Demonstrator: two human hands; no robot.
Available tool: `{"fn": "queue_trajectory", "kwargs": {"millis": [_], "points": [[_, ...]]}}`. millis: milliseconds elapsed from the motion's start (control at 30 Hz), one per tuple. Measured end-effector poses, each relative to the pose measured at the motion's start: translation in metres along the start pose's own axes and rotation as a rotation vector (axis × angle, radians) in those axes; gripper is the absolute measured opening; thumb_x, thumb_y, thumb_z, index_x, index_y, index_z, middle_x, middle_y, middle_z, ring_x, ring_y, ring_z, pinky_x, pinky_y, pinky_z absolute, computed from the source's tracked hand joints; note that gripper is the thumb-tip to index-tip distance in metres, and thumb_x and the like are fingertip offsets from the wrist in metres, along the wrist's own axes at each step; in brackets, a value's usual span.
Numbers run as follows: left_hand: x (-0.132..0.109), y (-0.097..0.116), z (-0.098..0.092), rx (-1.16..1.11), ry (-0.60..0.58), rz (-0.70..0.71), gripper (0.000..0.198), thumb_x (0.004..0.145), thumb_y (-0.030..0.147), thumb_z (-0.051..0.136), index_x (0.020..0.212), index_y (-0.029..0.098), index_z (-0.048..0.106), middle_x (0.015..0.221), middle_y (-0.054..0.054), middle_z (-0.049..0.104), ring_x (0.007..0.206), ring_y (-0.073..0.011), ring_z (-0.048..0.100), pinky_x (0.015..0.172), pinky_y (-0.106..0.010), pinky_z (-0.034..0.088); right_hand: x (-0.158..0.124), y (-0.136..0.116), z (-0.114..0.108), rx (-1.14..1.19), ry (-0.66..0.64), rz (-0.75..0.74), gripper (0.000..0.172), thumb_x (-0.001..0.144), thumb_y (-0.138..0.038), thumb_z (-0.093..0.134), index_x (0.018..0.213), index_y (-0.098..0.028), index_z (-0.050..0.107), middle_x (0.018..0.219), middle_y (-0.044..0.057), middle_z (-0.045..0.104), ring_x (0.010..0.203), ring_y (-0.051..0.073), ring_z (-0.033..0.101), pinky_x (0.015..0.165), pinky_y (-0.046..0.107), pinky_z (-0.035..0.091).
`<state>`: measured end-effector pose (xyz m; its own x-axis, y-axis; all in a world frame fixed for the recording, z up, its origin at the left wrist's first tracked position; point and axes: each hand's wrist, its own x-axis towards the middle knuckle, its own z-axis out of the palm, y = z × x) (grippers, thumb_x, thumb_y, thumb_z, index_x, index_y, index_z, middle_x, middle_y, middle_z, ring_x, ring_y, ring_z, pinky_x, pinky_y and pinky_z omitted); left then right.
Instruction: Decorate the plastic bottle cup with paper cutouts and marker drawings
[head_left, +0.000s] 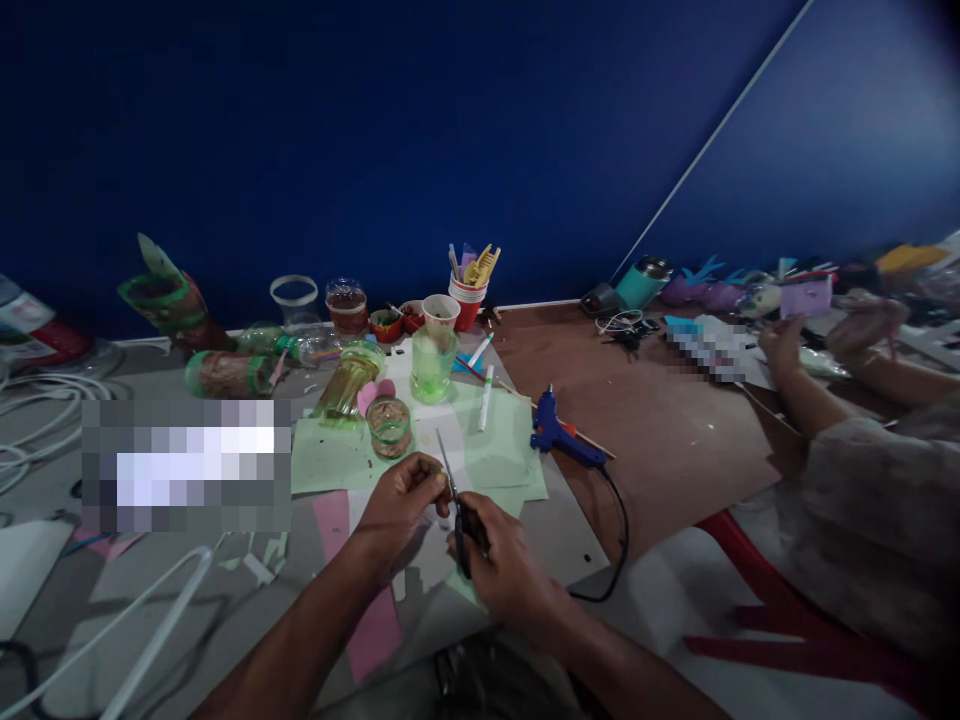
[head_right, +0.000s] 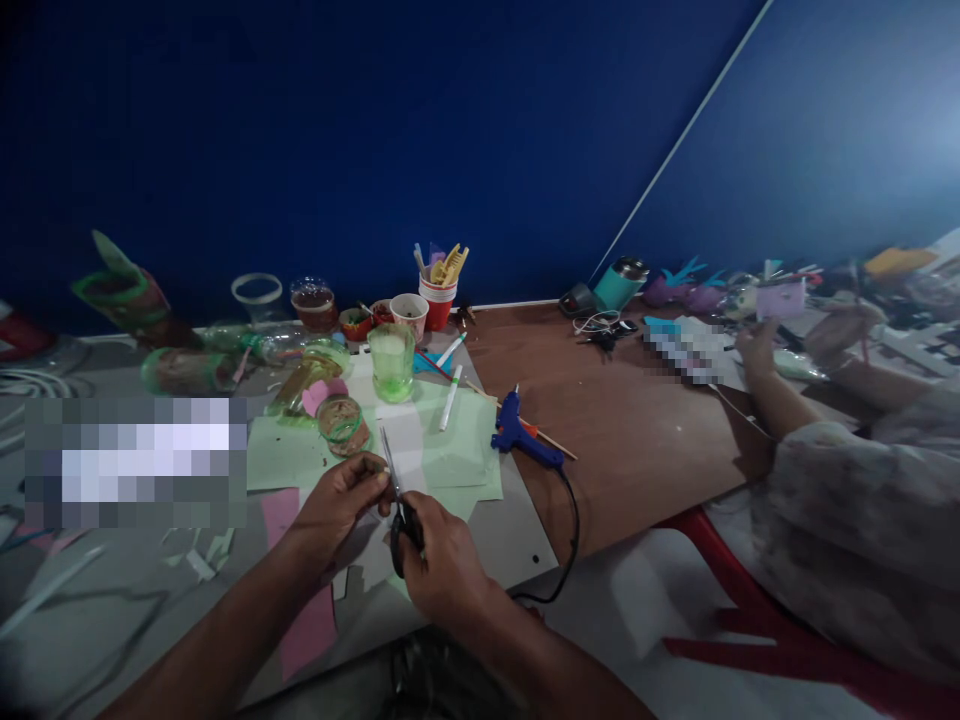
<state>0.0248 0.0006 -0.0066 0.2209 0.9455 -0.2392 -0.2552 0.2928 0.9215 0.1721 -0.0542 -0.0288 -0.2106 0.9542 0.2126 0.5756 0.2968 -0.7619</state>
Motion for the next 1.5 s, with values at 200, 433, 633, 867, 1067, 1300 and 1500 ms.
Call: {"fn": "queue_trajectory", "kwargs": {"millis": [200,433,633,867,1067,1300,1500], "points": [[0.0,0.002,0.0,0.012,0.011,-0.019,0.021,0.068,0.031,0.069,0.065,0.017,0.054,0.058,0.001,0.062,0.048,-0.0094,0.054,0.053,-0.023,0.043,0.008,0.001,-0.019,0.241,-0.05,0.063,0.039,0.072,-0.015,0.047,0.11,-0.017,0.05,0.079,0.002,0.06,0.06,0.012,0.054,0.054,0.022,0.046],[-0.001,-0.003,-0.001,-0.078,-0.028,-0.044,0.018,0.07,0.027,0.068,0.065,0.016,0.054,0.055,0.002,0.06,0.047,-0.0091,0.052,0.052,-0.022,0.042,0.006,-0.002,-0.022,0.103,-0.109,0.014,0.046,0.067,-0.017,0.053,0.113,-0.016,0.049,0.092,0.006,0.061,0.076,0.017,0.057,0.067,0.027,0.048],[-0.002,-0.007,-0.001,-0.131,-0.108,-0.071,0.012,0.072,0.022,0.065,0.067,0.017,0.056,0.051,0.003,0.056,0.047,-0.0093,0.051,0.053,-0.022,0.041,0.004,-0.002,-0.01,-0.057,-0.065,-0.034,0.043,0.071,-0.019,0.053,0.114,-0.016,0.048,0.096,0.009,0.062,0.084,0.022,0.058,0.075,0.033,0.048],[0.0,-0.011,-0.004,-0.183,-0.089,-0.077,0.014,0.071,0.02,0.066,0.065,0.017,0.054,0.05,0.004,0.056,0.045,-0.0085,0.05,0.049,-0.02,0.04,0.005,0.002,-0.001,-0.063,-0.041,-0.069,0.04,0.076,-0.019,0.05,0.116,-0.015,0.046,0.094,0.01,0.062,0.083,0.022,0.06,0.073,0.032,0.049],[0.001,-0.014,-0.006,-0.207,-0.118,-0.074,0.015,0.072,0.021,0.066,0.066,0.016,0.054,0.05,0.004,0.057,0.044,-0.0083,0.05,0.048,-0.019,0.04,0.005,0.003,0.004,-0.093,-0.004,-0.095,0.039,0.076,-0.016,0.049,0.115,-0.016,0.046,0.093,0.009,0.064,0.081,0.022,0.061,0.071,0.031,0.049],[0.0,-0.008,-0.004,-0.197,-0.112,-0.094,0.017,0.07,0.025,0.07,0.068,0.016,0.055,0.049,0.003,0.057,0.045,-0.0089,0.051,0.047,-0.02,0.04,0.004,0.003,0.004,0.027,-0.022,-0.05,0.038,0.077,-0.014,0.047,0.115,-0.016,0.046,0.096,0.01,0.064,0.082,0.021,0.061,0.072,0.031,0.049],[0.003,-0.002,-0.006,-0.044,-0.048,-0.037,0.021,0.066,0.028,0.072,0.064,0.014,0.057,0.06,0.0,0.062,0.05,-0.0091,0.055,0.052,-0.021,0.044,0.012,0.003,-0.013,0.38,-0.034,0.141,0.038,0.073,-0.019,0.056,0.109,-0.019,0.047,0.086,0.004,0.061,0.069,0.014,0.057,0.059,0.024,0.046]]}}
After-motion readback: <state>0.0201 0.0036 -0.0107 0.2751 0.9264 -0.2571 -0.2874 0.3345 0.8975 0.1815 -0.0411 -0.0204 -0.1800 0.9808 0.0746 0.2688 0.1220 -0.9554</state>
